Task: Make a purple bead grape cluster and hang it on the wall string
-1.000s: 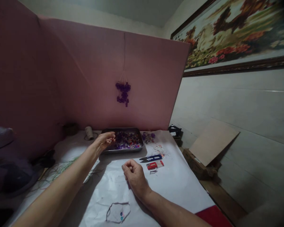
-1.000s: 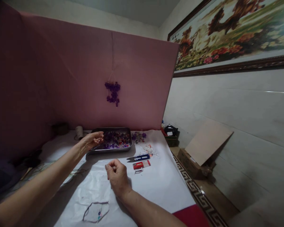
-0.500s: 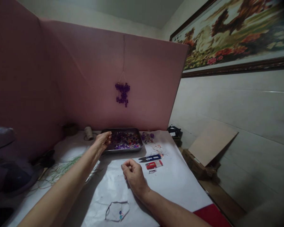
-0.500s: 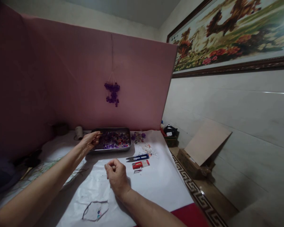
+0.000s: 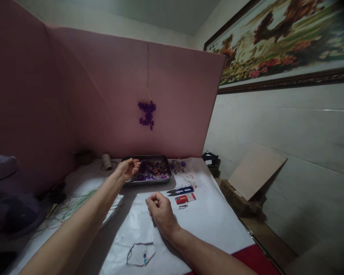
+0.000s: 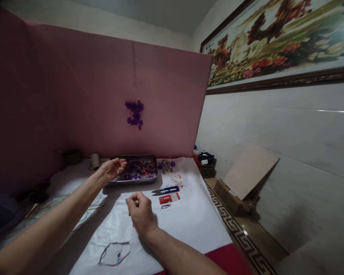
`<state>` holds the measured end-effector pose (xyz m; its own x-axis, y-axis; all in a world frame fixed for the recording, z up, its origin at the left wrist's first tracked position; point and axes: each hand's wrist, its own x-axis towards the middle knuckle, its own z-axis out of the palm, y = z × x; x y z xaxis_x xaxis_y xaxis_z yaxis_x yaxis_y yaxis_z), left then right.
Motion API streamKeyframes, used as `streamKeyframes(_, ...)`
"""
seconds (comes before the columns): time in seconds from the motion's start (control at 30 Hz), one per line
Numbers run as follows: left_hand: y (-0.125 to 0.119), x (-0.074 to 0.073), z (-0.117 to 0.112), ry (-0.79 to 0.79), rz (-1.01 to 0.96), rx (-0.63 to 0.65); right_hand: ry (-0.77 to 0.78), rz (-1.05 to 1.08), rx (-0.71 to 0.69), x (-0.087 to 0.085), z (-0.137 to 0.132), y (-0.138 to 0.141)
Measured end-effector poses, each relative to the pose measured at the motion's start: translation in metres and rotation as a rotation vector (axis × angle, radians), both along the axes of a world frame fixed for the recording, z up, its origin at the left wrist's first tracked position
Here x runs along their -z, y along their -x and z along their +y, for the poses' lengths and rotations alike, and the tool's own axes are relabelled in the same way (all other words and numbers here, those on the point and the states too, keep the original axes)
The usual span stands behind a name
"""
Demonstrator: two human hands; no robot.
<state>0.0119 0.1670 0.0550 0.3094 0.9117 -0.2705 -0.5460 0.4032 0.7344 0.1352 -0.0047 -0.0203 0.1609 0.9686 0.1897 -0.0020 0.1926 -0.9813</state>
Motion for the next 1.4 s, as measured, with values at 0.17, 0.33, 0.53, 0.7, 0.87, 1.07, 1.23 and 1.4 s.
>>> streamKeyframes(0.17,-0.002,-0.007,-0.010,0.014,0.069,-0.056,-0.012,0.021,0.007,0.001,0.001,-0.001)
streamKeyframes(0.33,-0.004,-0.013,-0.019,0.020,0.081,-0.065,-0.018,0.029,0.018,0.003,0.002,-0.001)
streamKeyframes(0.53,-0.004,-0.016,-0.028,0.023,0.075,-0.044,-0.018,0.052,0.016,0.003,0.003,-0.001)
streamKeyframes(0.7,0.001,-0.017,-0.034,-0.007,0.082,-0.032,-0.035,0.065,0.014,0.004,0.004,-0.002)
streamKeyframes(0.87,0.008,-0.021,-0.041,-0.048,0.109,0.021,-0.039,0.072,0.014,0.005,0.004,-0.002)
streamKeyframes(1.07,0.012,-0.021,-0.049,-0.106,0.153,0.121,-0.045,0.091,0.036,0.002,0.002,-0.002)
streamKeyframes(1.23,0.014,-0.014,-0.053,-0.152,0.159,0.177,-0.045,0.125,0.037,0.000,0.002,-0.002)
streamKeyframes(1.4,0.013,-0.003,-0.056,-0.150,0.151,0.219,0.007,0.189,0.009,-0.002,0.000,-0.003)
